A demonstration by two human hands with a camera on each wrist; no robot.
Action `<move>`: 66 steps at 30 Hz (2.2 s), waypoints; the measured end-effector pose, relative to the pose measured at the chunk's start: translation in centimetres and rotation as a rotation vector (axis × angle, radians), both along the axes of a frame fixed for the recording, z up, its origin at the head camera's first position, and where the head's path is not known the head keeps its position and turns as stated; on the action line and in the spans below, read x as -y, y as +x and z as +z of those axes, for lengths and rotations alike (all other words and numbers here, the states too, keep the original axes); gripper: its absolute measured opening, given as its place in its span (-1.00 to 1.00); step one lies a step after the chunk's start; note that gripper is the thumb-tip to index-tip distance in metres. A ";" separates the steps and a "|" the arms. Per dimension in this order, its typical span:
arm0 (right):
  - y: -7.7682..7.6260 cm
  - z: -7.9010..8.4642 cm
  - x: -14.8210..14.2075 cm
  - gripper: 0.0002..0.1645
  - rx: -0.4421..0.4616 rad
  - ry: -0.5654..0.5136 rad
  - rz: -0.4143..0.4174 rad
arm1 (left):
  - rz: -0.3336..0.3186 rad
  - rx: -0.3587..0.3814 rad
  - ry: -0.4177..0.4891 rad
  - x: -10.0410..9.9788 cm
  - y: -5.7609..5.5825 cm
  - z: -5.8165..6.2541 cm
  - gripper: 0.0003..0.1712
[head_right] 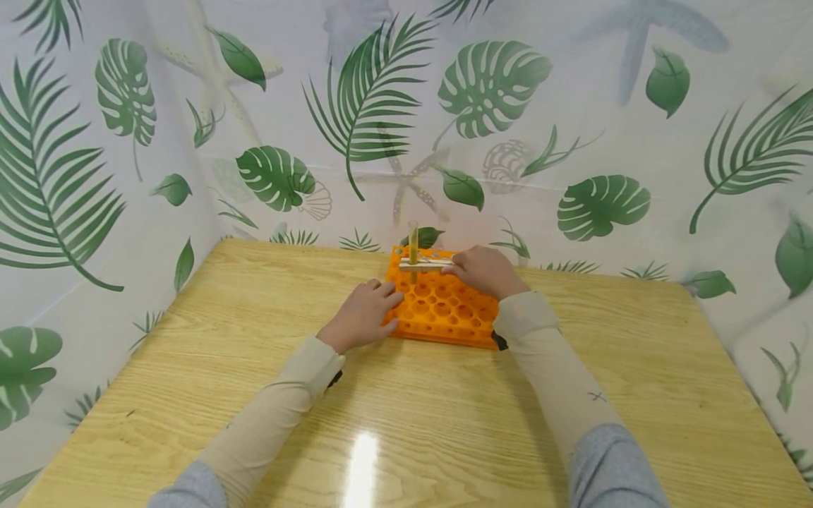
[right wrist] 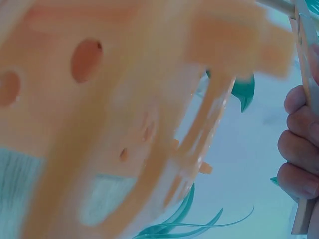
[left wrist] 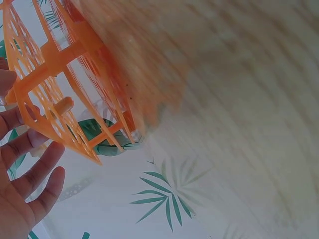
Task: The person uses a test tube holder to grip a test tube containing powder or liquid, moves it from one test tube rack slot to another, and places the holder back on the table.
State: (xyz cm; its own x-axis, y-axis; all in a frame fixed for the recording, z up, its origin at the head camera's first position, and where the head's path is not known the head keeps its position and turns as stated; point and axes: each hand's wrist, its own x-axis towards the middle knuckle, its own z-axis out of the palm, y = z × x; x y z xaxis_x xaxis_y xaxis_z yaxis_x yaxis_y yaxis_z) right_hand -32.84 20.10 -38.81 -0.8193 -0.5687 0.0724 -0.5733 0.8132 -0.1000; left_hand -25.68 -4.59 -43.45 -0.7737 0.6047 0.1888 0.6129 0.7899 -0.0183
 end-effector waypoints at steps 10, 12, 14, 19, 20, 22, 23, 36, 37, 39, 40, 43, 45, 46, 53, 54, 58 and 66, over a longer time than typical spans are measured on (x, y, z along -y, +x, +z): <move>0.1 0.7 0.1 -0.53 0.005 0.008 -0.008 | 0.012 0.023 -0.001 0.0 0.0 -0.2 -0.52; 0.1 0.8 0.1 -0.54 -0.004 0.007 -0.002 | 0.016 0.023 -0.003 0.0 -0.1 -0.3 -0.51; 0.2 0.9 0.1 -0.54 -0.015 0.005 0.000 | 0.018 0.026 -0.003 0.0 -0.1 -0.3 -0.51; 0.2 1.2 0.1 -0.53 -0.028 0.001 0.003 | 0.014 0.026 0.003 0.0 -0.1 -0.3 -0.50; 0.1 1.3 0.1 -0.51 -0.030 0.003 0.004 | 0.013 0.026 0.004 0.0 -0.1 -0.3 -0.50; 0.1 1.4 0.1 -0.50 -0.035 0.007 0.007 | 0.011 0.027 0.006 0.0 -0.1 -0.2 -0.50; 0.2 1.5 0.1 -0.50 -0.038 0.007 0.008 | 0.011 0.027 0.009 0.0 0.0 -0.2 -0.50; 0.2 2.3 -0.2 -0.53 -0.024 0.003 -0.006 | 0.008 0.025 0.008 -0.1 0.0 0.0 -0.50; 0.2 2.4 -0.2 -0.53 -0.025 0.001 -0.006 | 0.008 0.026 0.007 -0.1 0.0 0.1 -0.50; 0.2 2.5 -0.3 -0.52 -0.031 0.000 -0.007 | 0.007 0.025 0.003 0.0 0.0 0.1 -0.51; 0.2 2.6 -0.4 -0.51 -0.042 0.006 -0.005 | 0.006 0.023 0.003 0.0 0.1 0.1 -0.51; 0.2 2.7 -0.6 -0.51 -0.072 0.015 -0.002 | 0.005 0.018 0.004 0.0 0.1 0.2 -0.53; 0.2 2.8 -0.8 -0.53 -0.082 0.020 -0.002 | 0.003 0.015 0.012 -0.1 0.2 0.2 -0.55; 0.2 2.8 -0.9 -0.54 -0.078 0.023 -0.004 | 0.003 0.015 0.016 -0.1 0.2 0.2 -0.56; 0.4 3.2 -1.9 -0.57 -0.035 0.031 -0.035 | 0.010 0.028 0.016 -0.1 0.3 0.2 -0.56; 0.4 3.2 -2.1 -0.57 -0.039 0.034 -0.038 | 0.012 0.032 0.013 -0.1 0.3 0.3 -0.56; 0.6 3.4 -2.9 -0.58 -0.052 0.052 -0.044 | 0.016 0.043 0.006 -0.1 0.3 0.3 -0.54; 0.8 3.5 -4.4 -0.51 -0.036 0.079 -0.083 | -0.001 -0.003 0.017 -0.1 0.1 -0.1 -0.58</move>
